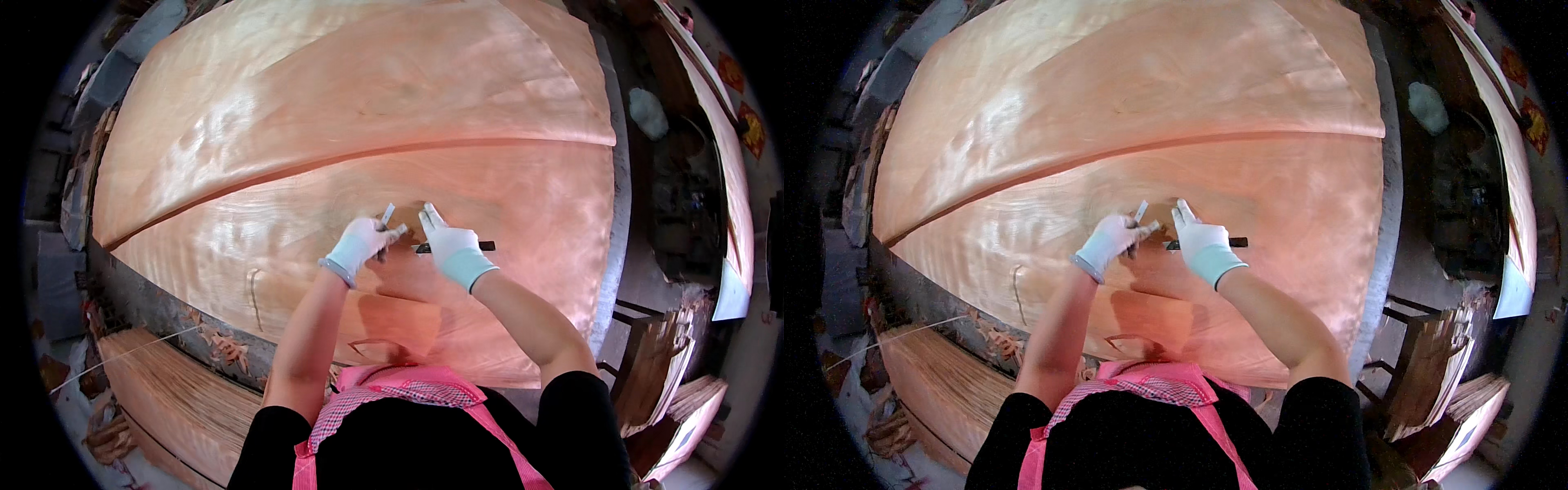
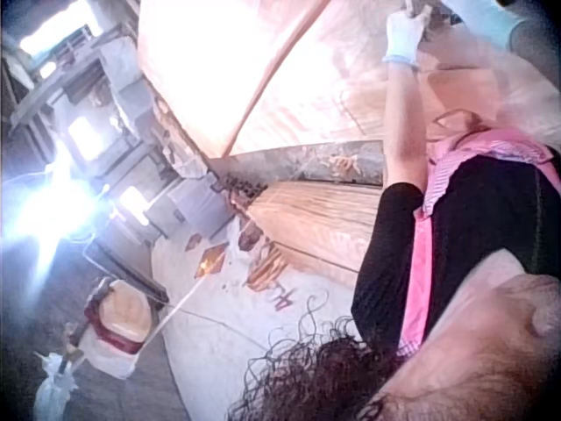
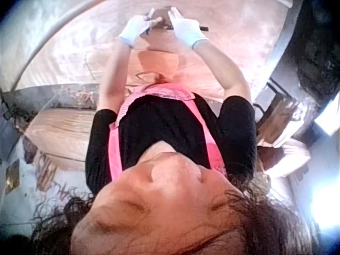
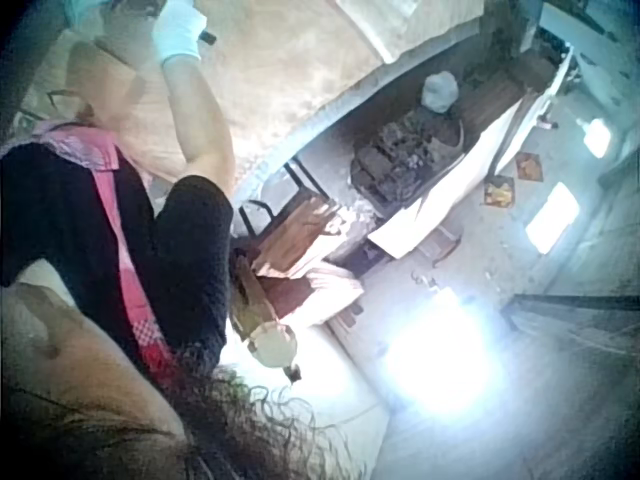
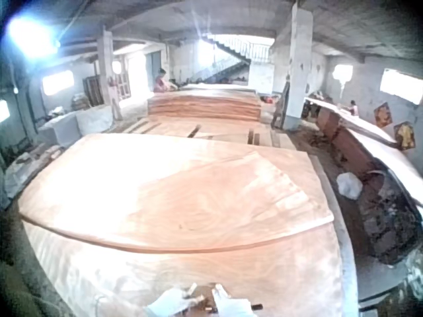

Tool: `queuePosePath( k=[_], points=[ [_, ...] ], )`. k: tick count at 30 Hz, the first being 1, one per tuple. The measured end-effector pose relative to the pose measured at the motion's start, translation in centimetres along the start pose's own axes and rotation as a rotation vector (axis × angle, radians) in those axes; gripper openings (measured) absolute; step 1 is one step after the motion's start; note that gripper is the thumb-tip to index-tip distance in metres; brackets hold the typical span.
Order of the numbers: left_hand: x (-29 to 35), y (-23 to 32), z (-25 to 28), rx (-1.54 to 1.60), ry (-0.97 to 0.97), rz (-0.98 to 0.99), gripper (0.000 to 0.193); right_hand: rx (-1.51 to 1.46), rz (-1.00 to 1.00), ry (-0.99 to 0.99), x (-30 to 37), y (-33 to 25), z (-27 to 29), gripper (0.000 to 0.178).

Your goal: The person patches defects in wood veneer sheets by hand and using a utility knife. They place a veneer patch over a defect, cut a matching shape through both layers, apply tape to the patch, and press the patch into the sheet using a metal scraper.

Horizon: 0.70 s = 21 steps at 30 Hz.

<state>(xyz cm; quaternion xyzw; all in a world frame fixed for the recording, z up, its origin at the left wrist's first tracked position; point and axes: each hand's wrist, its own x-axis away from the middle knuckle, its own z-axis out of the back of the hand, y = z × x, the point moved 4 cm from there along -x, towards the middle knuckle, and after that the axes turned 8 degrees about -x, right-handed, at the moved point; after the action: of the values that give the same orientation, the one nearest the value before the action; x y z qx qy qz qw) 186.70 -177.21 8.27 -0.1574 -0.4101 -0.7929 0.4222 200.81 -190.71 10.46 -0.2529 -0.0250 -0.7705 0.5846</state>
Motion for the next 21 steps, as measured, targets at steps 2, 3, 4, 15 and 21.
queuePosePath(
  k=[2, 3, 4, 15, 21],
  points=[
    [0.2, -1.5, -1.9, 0.232, -0.092, 0.029, 0.047, 0.028, 0.089, 0.058, 0.0, -0.2, -0.7, 0.064],
    [0.3, -1.2, -1.9, 0.19, -0.069, 0.049, 0.045, 0.043, 0.132, 0.081, 0.2, -0.4, -1.2, 0.064],
    [0.6, -0.5, -2.0, 0.149, -0.047, 0.073, 0.043, -0.04, 0.131, -0.046, 0.9, -2.0, -0.4, 0.064],
    [11.3, -7.7, 4.9, -0.18, 0.44, -0.318, 0.06, -0.269, -0.163, 0.095, 0.8, -0.3, -0.8, 0.078],
    [16.4, -11.3, 4.9, -0.642, 0.379, -0.312, 0.061, -0.136, -0.19, 0.027, 0.2, 0.2, 0.4, 0.076]
  ],
)
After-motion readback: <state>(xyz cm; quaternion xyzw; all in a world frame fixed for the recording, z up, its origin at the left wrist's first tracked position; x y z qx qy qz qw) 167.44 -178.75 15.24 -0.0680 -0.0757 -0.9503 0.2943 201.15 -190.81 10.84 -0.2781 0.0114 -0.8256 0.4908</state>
